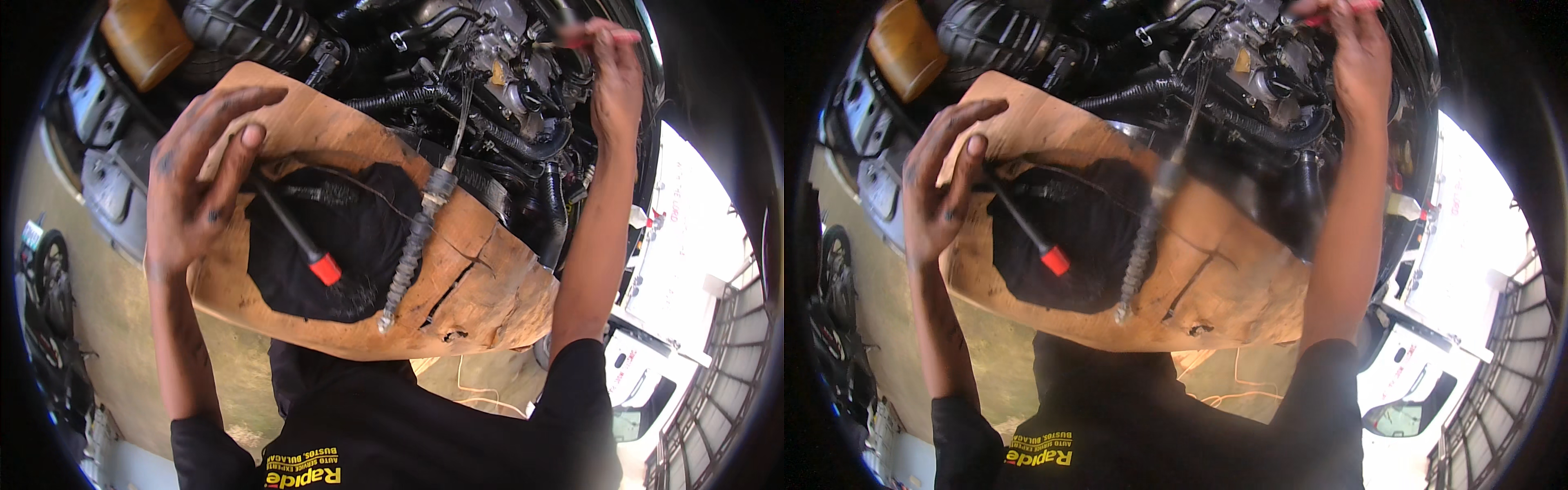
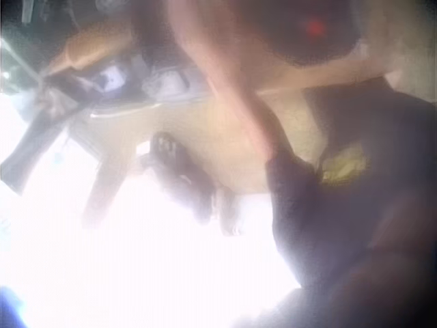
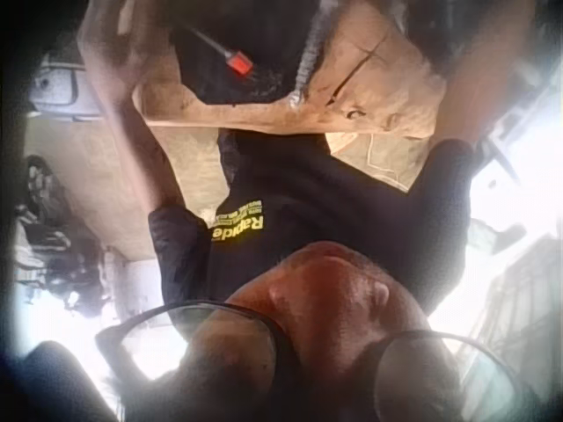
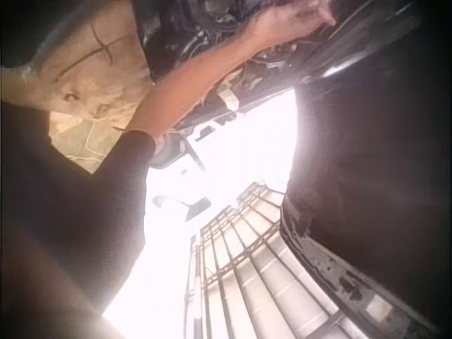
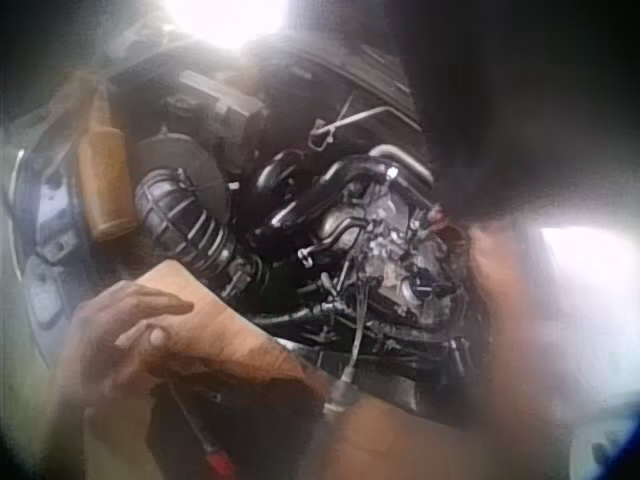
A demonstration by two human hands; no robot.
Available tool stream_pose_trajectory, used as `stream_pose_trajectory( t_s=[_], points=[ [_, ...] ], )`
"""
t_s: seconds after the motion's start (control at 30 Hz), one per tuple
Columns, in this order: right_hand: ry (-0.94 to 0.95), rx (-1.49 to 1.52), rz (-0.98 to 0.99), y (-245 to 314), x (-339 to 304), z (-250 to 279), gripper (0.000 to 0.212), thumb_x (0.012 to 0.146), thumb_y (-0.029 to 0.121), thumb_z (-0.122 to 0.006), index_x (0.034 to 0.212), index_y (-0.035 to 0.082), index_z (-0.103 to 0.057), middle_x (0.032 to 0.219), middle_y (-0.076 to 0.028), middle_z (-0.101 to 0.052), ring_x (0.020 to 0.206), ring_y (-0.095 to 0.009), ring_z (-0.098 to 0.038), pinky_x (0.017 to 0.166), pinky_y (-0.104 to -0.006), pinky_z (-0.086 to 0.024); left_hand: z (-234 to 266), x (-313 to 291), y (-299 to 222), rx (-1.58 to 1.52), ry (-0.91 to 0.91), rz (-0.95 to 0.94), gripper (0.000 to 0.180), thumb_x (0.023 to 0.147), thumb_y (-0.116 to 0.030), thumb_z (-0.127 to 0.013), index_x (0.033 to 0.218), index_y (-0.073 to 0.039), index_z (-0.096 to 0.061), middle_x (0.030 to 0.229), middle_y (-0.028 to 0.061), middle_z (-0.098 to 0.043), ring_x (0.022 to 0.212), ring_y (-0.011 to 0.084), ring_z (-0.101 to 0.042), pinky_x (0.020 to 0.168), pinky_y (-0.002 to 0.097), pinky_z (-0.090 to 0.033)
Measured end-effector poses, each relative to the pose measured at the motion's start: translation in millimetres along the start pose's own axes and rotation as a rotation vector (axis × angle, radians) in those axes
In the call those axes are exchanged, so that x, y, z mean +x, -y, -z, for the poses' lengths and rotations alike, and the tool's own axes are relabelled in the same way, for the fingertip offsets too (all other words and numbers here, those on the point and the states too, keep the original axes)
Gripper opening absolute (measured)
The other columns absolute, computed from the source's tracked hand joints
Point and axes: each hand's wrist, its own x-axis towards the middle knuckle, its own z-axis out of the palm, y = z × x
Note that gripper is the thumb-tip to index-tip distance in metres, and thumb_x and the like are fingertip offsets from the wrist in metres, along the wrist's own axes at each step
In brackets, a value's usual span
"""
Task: The person sprays a liquid from a small bottle into the engine bay, then uses a screwdriver to adjust components within the engine. The person continues to manipulate hoses and parts with both hands while another person stands nearby.
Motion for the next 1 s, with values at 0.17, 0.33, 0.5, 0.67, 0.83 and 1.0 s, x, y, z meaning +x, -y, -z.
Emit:
stream_pose_trajectory(
  t_s=[0.17,0.33,0.5,0.67,0.83,1.0],
  points=[
    [0.318,-0.004,-0.119,-34,28,-38,0.033,0.112,0.034,-0.063,0.098,0.005,-0.067,0.087,-0.002,-0.06,0.085,-0.015,-0.059,0.084,-0.0308,-0.046,-16,-4,26,0.082,0.061,0.022,0.029,0.106,-0.016,-0.066,0.128,0.002,-0.075,0.123,0.0165,-0.077,0.118,0.032,-0.071,0.101,0.0419,-0.054],
    [0.577,-0.212,-0.26,-63,33,-46,0.045,0.114,0.042,-0.057,0.088,0.005,-0.063,0.081,-0.001,-0.054,0.082,-0.014,-0.056,0.08,-0.029,-0.043,-7,-6,32,0.078,0.058,0.103,0.048,0.109,-0.034,-0.052,0.124,0.007,-0.073,0.113,0.0231,-0.076,0.105,0.0405,-0.071,0.096,0.0489,-0.055],
    [0.399,-0.121,-0.389,-77,40,-35,0.062,0.113,0.053,-0.039,0.071,0.011,-0.054,0.071,-0.002,-0.053,0.07,-0.012,-0.052,0.07,-0.0257,-0.043,-5,-29,31,-0.053,0.068,0.337,0.052,0.109,-0.04,-0.052,0.122,0.008,-0.068,0.107,0.0241,-0.069,0.098,0.0345,-0.064,0.092,0.0466,-0.053],
    [0.681,0.484,-0.684,-90,77,-42,0.046,0.11,0.04,-0.044,0.076,0.011,-0.049,0.072,-0.004,-0.053,0.063,-0.013,-0.047,0.056,-0.0277,-0.037,-35,-12,10,-0.029,-0.208,0.496,0.048,0.11,-0.039,-0.052,0.121,0.006,-0.065,0.107,0.0205,-0.066,0.095,0.0301,-0.061,0.091,0.0433,-0.053],
    [0.61,0.111,-0.715,-78,64,-71,0.064,0.114,0.054,-0.038,0.064,0.014,-0.042,0.056,0.001,-0.036,0.049,-0.009,-0.029,0.045,-0.0266,-0.023,-52,-18,23,-0.049,-0.265,0.576,0.048,0.11,-0.039,-0.052,0.121,0.006,-0.065,0.106,0.0207,-0.066,0.093,0.0298,-0.061,0.089,0.0432,-0.053],
    [0.707,0.129,-0.834,-91,76,-67,0.07,0.114,0.057,-0.039,0.06,0.013,-0.045,0.05,0.005,-0.033,0.043,-0.008,-0.028,0.04,-0.0276,-0.021,-57,-18,32,-0.065,-0.28,0.626,0.048,0.11,-0.039,-0.053,0.121,0.006,-0.065,0.106,0.0209,-0.066,0.092,0.0296,-0.062,0.087,0.043,-0.053]
  ],
)
